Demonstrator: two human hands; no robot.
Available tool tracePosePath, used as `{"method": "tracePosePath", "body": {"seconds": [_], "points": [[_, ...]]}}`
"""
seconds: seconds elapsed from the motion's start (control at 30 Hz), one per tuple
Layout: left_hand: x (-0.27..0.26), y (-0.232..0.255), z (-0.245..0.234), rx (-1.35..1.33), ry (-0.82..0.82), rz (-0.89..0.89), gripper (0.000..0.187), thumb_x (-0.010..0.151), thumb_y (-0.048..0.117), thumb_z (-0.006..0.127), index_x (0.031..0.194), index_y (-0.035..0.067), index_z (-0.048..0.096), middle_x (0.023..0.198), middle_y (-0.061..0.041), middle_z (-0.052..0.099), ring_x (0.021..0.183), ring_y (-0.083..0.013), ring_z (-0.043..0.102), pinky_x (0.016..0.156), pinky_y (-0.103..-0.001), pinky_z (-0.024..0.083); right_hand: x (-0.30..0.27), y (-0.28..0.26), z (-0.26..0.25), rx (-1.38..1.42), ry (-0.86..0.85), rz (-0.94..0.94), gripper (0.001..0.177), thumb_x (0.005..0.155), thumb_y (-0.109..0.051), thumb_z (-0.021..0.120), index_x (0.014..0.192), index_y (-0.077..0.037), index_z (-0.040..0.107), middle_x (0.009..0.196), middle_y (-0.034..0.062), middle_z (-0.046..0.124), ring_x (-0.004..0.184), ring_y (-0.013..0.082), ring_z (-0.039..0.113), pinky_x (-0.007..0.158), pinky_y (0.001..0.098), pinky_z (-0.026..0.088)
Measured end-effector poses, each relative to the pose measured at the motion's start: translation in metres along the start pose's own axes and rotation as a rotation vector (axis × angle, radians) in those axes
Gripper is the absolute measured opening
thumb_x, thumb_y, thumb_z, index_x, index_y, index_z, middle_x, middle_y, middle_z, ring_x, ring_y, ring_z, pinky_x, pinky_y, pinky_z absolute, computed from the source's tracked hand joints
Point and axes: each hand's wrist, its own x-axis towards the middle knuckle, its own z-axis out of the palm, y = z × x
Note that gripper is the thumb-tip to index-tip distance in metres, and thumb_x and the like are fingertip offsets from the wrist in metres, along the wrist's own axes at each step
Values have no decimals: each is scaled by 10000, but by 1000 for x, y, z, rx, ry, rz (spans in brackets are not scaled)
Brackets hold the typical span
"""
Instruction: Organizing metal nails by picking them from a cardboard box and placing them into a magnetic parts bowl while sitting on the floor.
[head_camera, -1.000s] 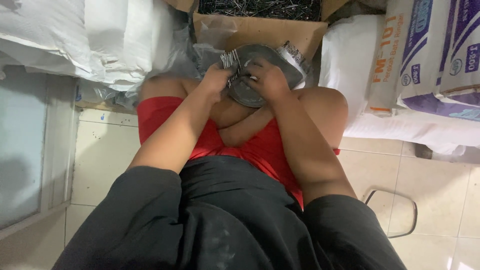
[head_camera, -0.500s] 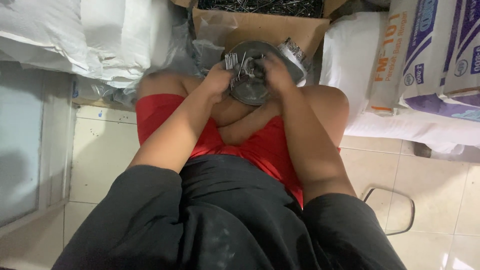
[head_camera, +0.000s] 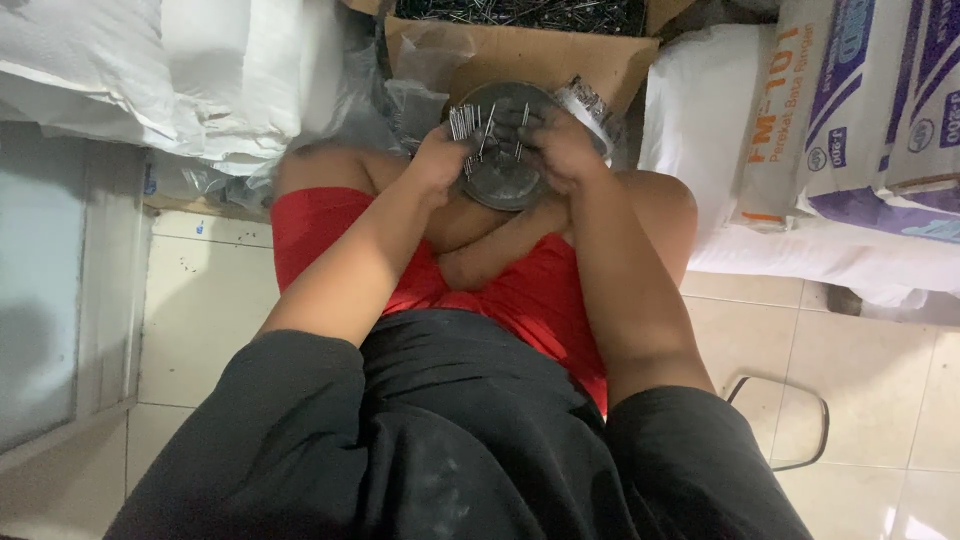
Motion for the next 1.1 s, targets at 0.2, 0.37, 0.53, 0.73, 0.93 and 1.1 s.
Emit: {"method": "tracePosePath", "body": {"seconds": [0.2,0.37,0.53,0.73,0.93,1.1], "points": [[5,-6,-5,152,35,49,189,865,193,724,928,29,655,760,-40,515,690,-190,541,606,-352,421,43,43,-28,-436,124,-21,498,833,-269,841,1288,-123,703,1195,86,735,1131,244,702,879,396,627],[39,-36,-6,159,76,29,456,896,439,774,1065,38,636,894,-60,608,870,-205,629,756,-377,513,67,61,-31,-368,126,84,544,864,-268,774,1360,-79,655,1092,135,707,929,253,722,777,416,651],[17,-16,4,147,109,93,397,934,317,720,1049,-51,628,902,-143,599,923,-232,620,821,-357,517,58,58,-23,-207,134,84,601,880,-257,782,1398,-15,597,1195,200,671,1116,299,669,878,497,613],[14,-18,1,226,-7,191,180,966,210,613,976,30,616,792,-76,566,799,-215,652,739,-320,512,59,53,-14,-381,128,106,476,911,-292,761,1290,-15,684,1197,204,703,1166,348,678,900,529,598],[-1,-2,2,268,15,273,148,961,115,606,892,0,543,783,-119,561,811,-215,650,762,-319,515,41,30,-4,-536,227,32,529,921,-361,647,1307,0,677,1257,212,688,1205,355,652,952,456,565],[89,-86,-19,92,97,37,308,914,370,685,1014,90,606,796,-54,611,752,-193,656,669,-338,546,71,51,-36,-327,262,-24,476,934,-286,570,1311,-5,642,1228,198,664,1110,312,592,907,408,509]]}}
